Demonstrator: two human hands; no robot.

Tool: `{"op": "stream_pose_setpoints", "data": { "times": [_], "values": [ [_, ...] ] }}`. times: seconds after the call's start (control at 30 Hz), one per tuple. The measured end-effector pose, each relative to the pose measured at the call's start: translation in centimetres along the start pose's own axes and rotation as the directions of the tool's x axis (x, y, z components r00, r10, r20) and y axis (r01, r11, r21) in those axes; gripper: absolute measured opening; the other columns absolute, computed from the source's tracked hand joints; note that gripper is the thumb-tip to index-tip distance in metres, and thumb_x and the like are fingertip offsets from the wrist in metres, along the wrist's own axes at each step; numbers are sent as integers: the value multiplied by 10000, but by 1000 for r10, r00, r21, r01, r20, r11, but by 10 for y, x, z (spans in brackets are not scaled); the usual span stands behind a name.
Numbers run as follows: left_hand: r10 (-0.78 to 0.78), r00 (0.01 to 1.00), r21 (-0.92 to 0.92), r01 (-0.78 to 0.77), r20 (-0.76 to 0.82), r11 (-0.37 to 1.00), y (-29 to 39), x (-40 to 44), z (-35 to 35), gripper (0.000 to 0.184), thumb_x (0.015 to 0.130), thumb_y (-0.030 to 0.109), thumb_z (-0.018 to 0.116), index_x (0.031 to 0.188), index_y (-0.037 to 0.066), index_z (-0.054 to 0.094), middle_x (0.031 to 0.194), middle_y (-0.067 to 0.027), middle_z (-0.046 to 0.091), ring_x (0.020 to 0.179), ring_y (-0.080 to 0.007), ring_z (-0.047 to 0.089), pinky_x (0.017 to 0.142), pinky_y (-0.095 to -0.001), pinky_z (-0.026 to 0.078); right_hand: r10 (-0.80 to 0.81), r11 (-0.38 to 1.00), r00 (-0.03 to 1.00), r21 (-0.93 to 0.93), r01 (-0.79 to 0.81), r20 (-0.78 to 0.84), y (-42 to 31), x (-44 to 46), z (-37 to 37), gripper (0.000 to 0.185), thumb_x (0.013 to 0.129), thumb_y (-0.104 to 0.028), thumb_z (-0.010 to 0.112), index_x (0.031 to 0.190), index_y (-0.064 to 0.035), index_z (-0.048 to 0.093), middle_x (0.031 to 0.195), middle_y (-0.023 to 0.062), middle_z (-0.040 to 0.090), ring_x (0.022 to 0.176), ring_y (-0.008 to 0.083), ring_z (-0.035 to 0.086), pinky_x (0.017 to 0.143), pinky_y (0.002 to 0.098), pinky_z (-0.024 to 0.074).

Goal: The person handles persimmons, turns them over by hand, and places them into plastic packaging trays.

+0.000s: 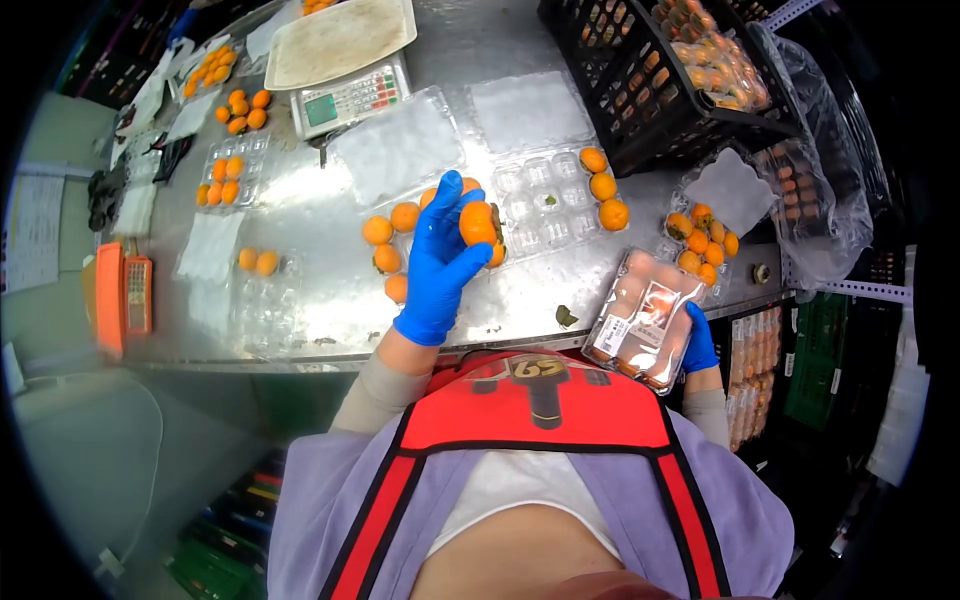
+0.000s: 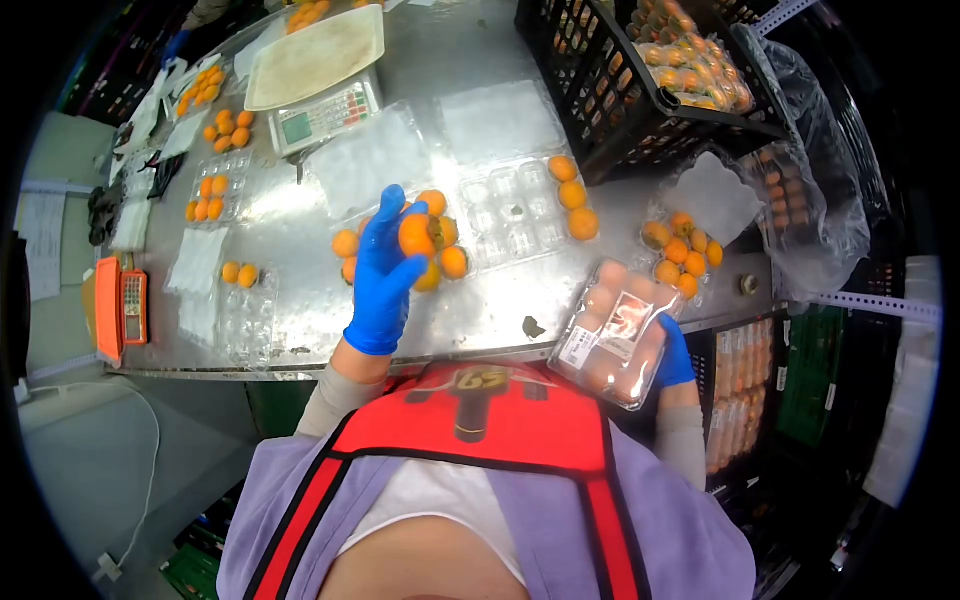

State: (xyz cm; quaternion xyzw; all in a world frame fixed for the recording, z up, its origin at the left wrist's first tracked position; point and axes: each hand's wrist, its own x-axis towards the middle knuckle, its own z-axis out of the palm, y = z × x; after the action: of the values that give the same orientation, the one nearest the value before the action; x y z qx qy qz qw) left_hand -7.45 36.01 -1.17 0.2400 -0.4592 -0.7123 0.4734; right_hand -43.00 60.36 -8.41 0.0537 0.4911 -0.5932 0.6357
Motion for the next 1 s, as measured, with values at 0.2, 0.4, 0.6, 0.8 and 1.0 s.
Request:
{"op": "stream_pose_setpoints", "data": {
  "times": [0.2, 0.4, 0.6, 0.8, 1.0],
  "values": [
    [61, 997, 67, -63, 40, 996, -5, 1, 3, 810, 758, -43, 673, 1440, 103, 262, 1486, -33, 266, 1299, -207, 381, 1055, -361, 341, -13, 999, 1000, 38, 14, -29, 19, 29, -12, 597, 851, -409, 558, 1289, -18, 447, 1207, 158, 544, 1099, 310, 537, 977, 415, 422],
    [121, 991, 50, -124, 53, 991, 8, 2, 12, 840, 739, -26, 706, 1440, 105, 261, 1486, -31, 268, 1267, -193, 412, 1049, -361, 349, -304, 923, 951, -261, 282, -51, 10, 40, 1, 543, 897, -303, 560, 1330, -17, 399, 1273, 136, 507, 1149, 270, 513, 982, 390, 417],
    [139, 988, -53, -135, 68, 989, 22, -2, 14, 879, 724, 11, 741, 1446, 103, 248, 1319, -57, 448, 1192, -179, 469, 1037, -358, 364, -399, 880, 913, -314, 356, -84, 13, 61, -6, 528, 903, -308, 557, 1319, -15, 417, 1228, 128, 535, 1116, 257, 533, 965, 378, 426],
    [251, 967, 232, -256, 50, 938, 31, -6, 3, 874, 699, 19, 761, 1429, 83, 284, 1217, -65, 514, 1171, -192, 486, 1036, -357, 355, -248, 266, 967, -957, 119, 51, -25, 74, -68, 523, 906, -326, 562, 1290, 10, 446, 1076, 170, 609, 922, 221, 598, 791, 352, 490],
    [419, 906, 499, -388, 54, 775, 41, -8, -1, 800, 677, 37, 764, 1368, 55, 361, 1205, -91, 538, 1204, -242, 479, 1033, -377, 345, -524, 53, 830, -966, 253, 189, -47, 42, 113, 314, 893, -236, 588, 1094, 6, 599, 913, 136, 647, 778, 173, 614, 702, 297, 483]
  ]
}}
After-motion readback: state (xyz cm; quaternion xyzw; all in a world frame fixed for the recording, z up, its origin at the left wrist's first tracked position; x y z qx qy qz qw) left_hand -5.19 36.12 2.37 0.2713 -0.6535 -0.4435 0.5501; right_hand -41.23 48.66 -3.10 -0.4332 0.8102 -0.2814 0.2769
